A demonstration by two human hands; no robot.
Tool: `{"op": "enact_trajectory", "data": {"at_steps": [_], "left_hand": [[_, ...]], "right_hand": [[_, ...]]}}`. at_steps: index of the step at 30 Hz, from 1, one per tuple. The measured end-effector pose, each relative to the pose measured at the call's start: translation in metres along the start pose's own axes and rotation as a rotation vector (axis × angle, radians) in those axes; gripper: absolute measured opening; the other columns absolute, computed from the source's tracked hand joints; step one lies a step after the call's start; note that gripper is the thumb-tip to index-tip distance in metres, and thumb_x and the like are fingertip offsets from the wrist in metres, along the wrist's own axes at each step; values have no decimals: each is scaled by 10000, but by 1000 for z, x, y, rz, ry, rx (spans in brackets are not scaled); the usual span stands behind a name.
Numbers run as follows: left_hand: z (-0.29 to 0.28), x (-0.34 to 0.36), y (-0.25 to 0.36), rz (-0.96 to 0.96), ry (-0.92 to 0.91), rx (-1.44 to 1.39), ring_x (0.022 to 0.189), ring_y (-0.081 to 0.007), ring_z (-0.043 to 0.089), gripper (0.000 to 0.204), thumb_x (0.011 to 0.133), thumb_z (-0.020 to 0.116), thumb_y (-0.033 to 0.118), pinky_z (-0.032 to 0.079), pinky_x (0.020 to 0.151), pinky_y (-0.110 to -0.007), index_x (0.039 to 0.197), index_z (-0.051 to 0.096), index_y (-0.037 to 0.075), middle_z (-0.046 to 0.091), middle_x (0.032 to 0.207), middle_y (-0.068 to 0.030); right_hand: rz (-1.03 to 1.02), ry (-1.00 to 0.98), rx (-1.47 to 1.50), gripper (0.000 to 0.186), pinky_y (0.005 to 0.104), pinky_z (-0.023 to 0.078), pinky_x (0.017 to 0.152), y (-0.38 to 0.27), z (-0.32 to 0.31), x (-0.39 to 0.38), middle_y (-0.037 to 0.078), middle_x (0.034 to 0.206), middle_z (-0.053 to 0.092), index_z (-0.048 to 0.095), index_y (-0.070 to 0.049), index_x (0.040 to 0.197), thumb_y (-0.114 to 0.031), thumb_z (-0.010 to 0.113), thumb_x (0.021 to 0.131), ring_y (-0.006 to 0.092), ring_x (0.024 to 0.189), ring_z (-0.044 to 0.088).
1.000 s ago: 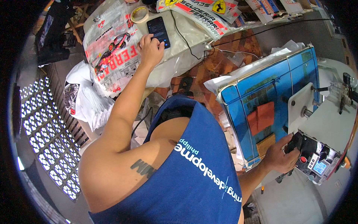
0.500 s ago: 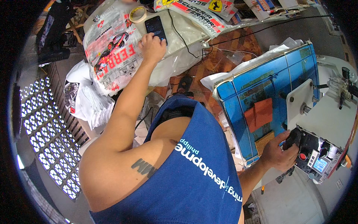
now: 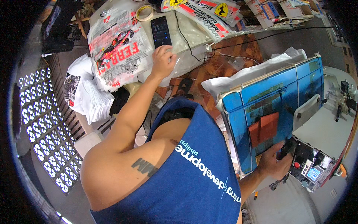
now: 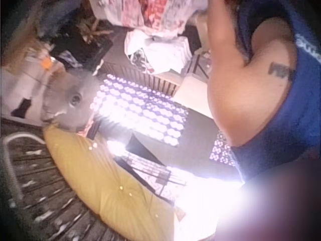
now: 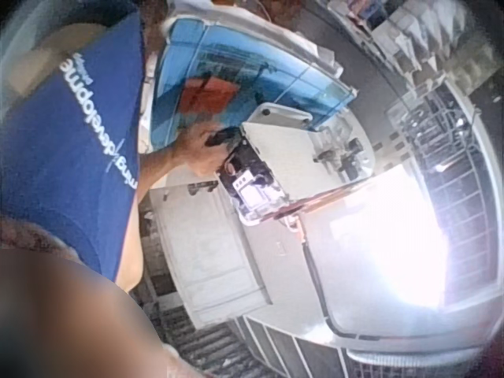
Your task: The person places white t-shirts onto a heat press, aligns them, and operates the machine to apply a Ferrari-themed graphic. They then remove the printed shirts and place them on a nearby table, repeating the process with additional shirts.
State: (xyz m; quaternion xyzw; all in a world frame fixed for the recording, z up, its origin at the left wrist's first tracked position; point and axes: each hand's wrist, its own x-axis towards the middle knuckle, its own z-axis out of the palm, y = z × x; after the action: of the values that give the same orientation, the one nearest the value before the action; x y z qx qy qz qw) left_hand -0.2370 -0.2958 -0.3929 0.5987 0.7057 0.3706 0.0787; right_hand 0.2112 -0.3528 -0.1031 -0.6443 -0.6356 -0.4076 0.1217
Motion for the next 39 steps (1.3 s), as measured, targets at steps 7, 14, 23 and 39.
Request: {"op": "enact_trajectory", "data": {"at_steps": [7, 14, 23, 39], "left_hand": [[-13, 1, -33, -45, 11, 208, 1389, -360, 478, 158, 890, 717, 209, 321, 1137, -580, 862, 743, 56, 633, 1397, -116], [-5, 15, -47, -23, -55, 201, 1391, -362, 476, 165, 898, 708, 206, 307, 1134, -613, 843, 725, 51, 641, 1376, -127], [8, -36, 24, 109, -180, -102, 1244, -366, 578, 167, 885, 715, 165, 428, 1059, -517, 775, 681, 44, 668, 1259, -141], [-19, 8, -47, -109, -16, 256, 1342, -352, 498, 135, 881, 722, 226, 371, 1097, -575, 901, 724, 93, 617, 1373, -109]], "right_hand": [[29, -83, 11, 356, 441, 563, 580, 21, -4, -17, 114, 854, 769, 760, -58, 962, -408, 802, 911, 347, 693, 730], [23, -132, 38, 368, 465, 562, 606, 63, 0, -44, 156, 876, 762, 765, -35, 1000, -398, 769, 941, 387, 728, 726], [132, -148, 82, 442, 514, 493, 582, 151, -15, -118, 213, 807, 697, 729, -8, 924, -410, 601, 1056, 445, 693, 664], [1042, -350, -188, 744, 497, 536, 948, 335, -17, -240, 251, 1211, 741, 781, 28, 1136, -607, 399, 1082, 457, 1123, 683]]}}
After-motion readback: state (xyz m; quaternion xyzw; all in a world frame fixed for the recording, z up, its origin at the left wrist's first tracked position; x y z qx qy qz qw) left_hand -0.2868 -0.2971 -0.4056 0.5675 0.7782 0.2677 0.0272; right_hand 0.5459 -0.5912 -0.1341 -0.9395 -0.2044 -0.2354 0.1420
